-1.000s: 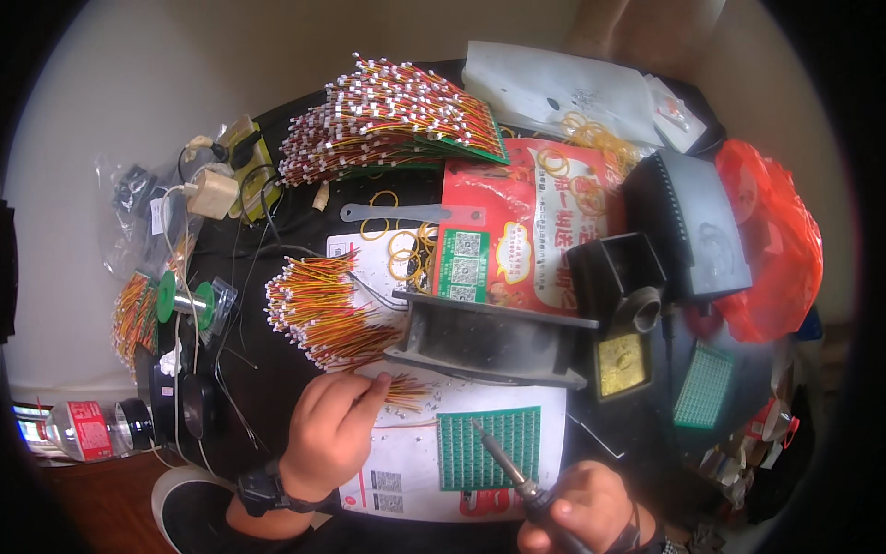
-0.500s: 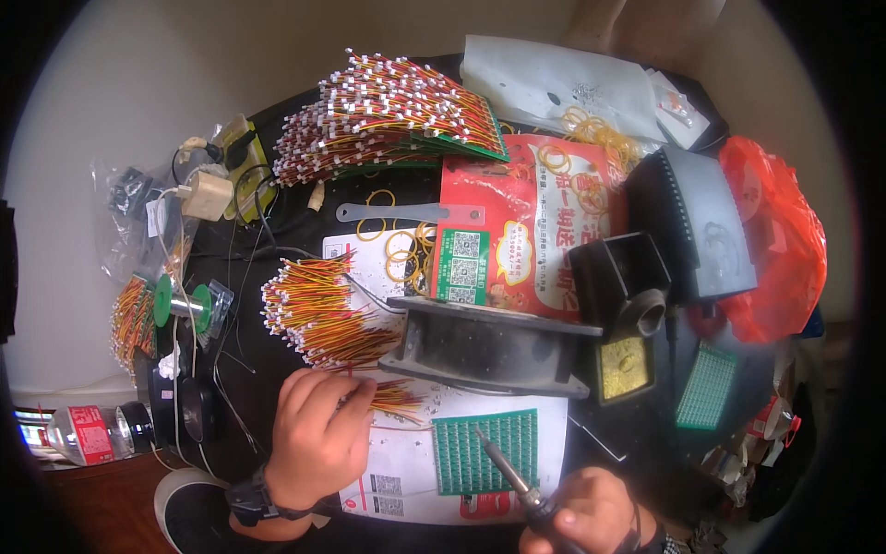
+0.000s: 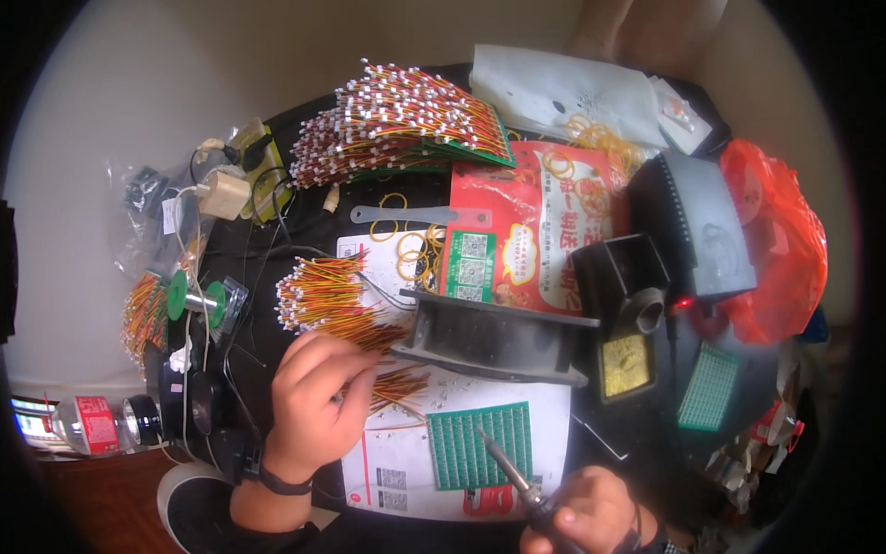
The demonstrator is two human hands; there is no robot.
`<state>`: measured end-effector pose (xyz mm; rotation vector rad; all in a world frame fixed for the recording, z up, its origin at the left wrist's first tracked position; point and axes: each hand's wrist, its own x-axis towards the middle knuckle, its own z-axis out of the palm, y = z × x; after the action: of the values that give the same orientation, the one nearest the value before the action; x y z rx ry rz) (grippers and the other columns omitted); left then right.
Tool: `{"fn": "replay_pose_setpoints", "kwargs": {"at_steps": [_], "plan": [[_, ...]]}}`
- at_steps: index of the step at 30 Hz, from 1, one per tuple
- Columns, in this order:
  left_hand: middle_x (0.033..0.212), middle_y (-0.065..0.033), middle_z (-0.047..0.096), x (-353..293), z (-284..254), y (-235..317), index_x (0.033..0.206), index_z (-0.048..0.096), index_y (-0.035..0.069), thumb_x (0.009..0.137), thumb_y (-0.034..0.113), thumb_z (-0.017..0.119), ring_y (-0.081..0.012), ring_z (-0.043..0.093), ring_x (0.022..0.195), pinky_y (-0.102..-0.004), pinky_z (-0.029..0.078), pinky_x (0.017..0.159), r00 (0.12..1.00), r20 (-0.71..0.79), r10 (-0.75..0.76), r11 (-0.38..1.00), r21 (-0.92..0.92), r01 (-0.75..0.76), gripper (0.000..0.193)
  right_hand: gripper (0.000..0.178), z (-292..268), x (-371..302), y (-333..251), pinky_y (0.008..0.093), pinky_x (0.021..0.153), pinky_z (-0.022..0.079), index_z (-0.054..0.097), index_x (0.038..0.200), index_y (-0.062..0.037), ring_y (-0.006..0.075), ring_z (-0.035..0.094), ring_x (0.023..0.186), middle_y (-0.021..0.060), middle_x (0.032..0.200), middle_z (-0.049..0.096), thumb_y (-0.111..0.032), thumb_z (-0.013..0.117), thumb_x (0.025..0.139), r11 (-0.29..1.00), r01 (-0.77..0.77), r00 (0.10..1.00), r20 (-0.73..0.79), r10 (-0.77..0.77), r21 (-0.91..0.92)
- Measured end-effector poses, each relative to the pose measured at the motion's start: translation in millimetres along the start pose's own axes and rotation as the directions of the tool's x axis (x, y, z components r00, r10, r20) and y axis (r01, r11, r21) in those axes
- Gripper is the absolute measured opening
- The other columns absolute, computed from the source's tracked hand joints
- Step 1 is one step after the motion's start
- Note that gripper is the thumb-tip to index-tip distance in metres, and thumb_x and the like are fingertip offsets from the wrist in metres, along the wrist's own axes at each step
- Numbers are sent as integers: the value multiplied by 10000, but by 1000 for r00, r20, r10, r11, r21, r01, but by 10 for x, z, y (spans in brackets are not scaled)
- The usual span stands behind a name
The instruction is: Soldering wires to printed circuit boards.
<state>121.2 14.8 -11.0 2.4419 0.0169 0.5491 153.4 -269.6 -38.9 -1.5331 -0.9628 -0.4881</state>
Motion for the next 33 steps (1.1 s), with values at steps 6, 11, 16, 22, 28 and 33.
{"fn": "replay_pose_setpoints", "kwargs": {"at_steps": [6,11,16,22,28,33], "plan": [[860,-96,624,60,181,-45,823,710,14,723,-51,725,-317,582,812,-403,483,726,999,37,35,982,183,-42,120,384,13,-40,6,263,443,347,555,1170,13,111,434,491,24,633,463,-280,669,950,996,-13,998,-68,7,-90],[893,-102,604,152,216,-11,777,682,7,715,-34,720,-320,565,844,-416,479,746,995,94,45,977,202,-63,84,407,-11,-30,14,260,438,366,543,1198,15,115,444,489,28,644,467,-285,666,953,995,25,999,-36,-28,-93],[916,-113,597,192,245,24,761,666,-5,735,-29,704,-323,565,866,-427,476,750,989,143,44,970,229,-77,52,413,-22,-50,14,263,433,370,540,1205,12,124,457,508,45,679,479,-267,681,936,997,-13,1000,-21,12,-81],[873,-115,599,122,-9,91,783,686,5,752,-40,700,-321,565,831,-418,469,729,996,86,24,994,104,-33,56,444,-101,-3,-3,264,446,387,540,1218,7,125,455,518,38,686,478,-253,715,903,998,-28,999,43,30,-52],[858,-107,598,156,148,29,828,736,30,731,-44,712,-312,569,834,-403,476,728,994,112,14,990,137,-30,125,442,-73,-33,22,266,448,376,540,1228,-4,124,448,516,38,687,479,-254,710,905,999,-31,998,45,33,-32],[857,-118,594,131,199,2,804,749,31,733,-38,706,-324,573,860,-422,480,741,988,157,12,994,105,-29,108,442,-81,-15,-25,265,456,375,537,1235,-15,120,441,515,38,685,478,-257,711,908,997,-63,997,34,65,-45]]}}
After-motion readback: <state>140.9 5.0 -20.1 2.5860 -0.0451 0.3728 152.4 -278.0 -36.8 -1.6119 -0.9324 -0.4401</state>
